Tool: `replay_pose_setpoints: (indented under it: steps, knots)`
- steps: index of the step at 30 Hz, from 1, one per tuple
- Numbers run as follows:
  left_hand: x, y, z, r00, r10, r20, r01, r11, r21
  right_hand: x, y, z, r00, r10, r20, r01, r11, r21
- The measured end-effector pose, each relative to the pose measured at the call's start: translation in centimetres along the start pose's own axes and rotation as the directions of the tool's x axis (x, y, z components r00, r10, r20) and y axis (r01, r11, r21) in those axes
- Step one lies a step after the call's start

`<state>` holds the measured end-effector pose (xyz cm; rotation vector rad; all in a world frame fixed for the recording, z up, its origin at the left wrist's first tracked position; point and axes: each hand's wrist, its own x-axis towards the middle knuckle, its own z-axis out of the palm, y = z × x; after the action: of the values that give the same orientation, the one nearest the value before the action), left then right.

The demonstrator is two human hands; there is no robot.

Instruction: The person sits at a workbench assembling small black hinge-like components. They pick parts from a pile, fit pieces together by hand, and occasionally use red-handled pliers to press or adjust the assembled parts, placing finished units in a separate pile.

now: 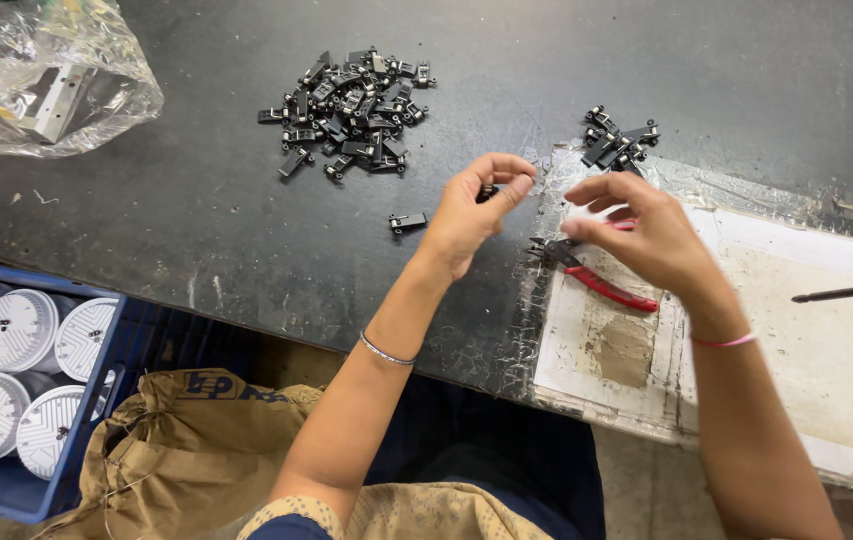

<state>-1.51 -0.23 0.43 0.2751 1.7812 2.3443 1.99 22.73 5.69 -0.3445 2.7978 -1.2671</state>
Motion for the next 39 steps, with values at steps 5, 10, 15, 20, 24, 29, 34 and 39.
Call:
replay_pose_setpoints:
  steps: [5, 10, 15, 20, 24, 29, 34, 39]
  knots:
    - [0.5, 0.0, -0.5, 0.998, -0.049, -0.036, 0.046, 0.995, -0.089, -0.9, 0.1, -2.3, 0.969, -0.037, 0.245, 0.137, 0.904, -0.406]
    - [0.8, -0.4, -0.3, 0.995, -0.075, -0.062, 0.069, 0.994, -0.088, -1.4, -0.5, -1.6, 0.969, 0.040, 0.244, 0.090, 0.861, -0.501]
    - [0.7, -0.2, -0.2, 0.994, -0.073, -0.083, 0.069, 0.997, -0.042, -1.3, -0.9, -1.3, 0.982, 0.152, 0.111, -0.083, 0.878, -0.472]
    - [0.4, 0.1, -0.3, 0.995, -0.052, -0.086, 0.051, 0.999, -0.011, -0.7, -0.4, -1.0, 0.999, 0.018, -0.038, -0.028, 0.961, -0.275]
    - [0.3, 0.0, -0.7, 0.992, -0.072, -0.105, 0.070, 0.997, -0.015, -0.2, -0.7, 0.8, 0.983, 0.076, -0.169, -0.093, 0.991, -0.096]
    - [0.3, 0.0, -1.2, 0.994, -0.069, -0.086, 0.061, 0.994, -0.086, -0.6, -2.4, 2.8, 0.964, -0.130, -0.232, 0.060, 0.956, -0.287]
    - [0.1, 0.1, -1.6, 0.996, -0.057, -0.062, 0.050, 0.993, -0.104, -0.8, -3.9, 4.2, 0.945, -0.211, -0.250, 0.105, 0.919, -0.380]
    - [0.2, 0.0, -1.5, 0.998, -0.069, 0.000, 0.068, 0.987, -0.144, -0.7, -3.7, 4.6, 0.901, -0.362, -0.240, 0.220, 0.856, -0.468]
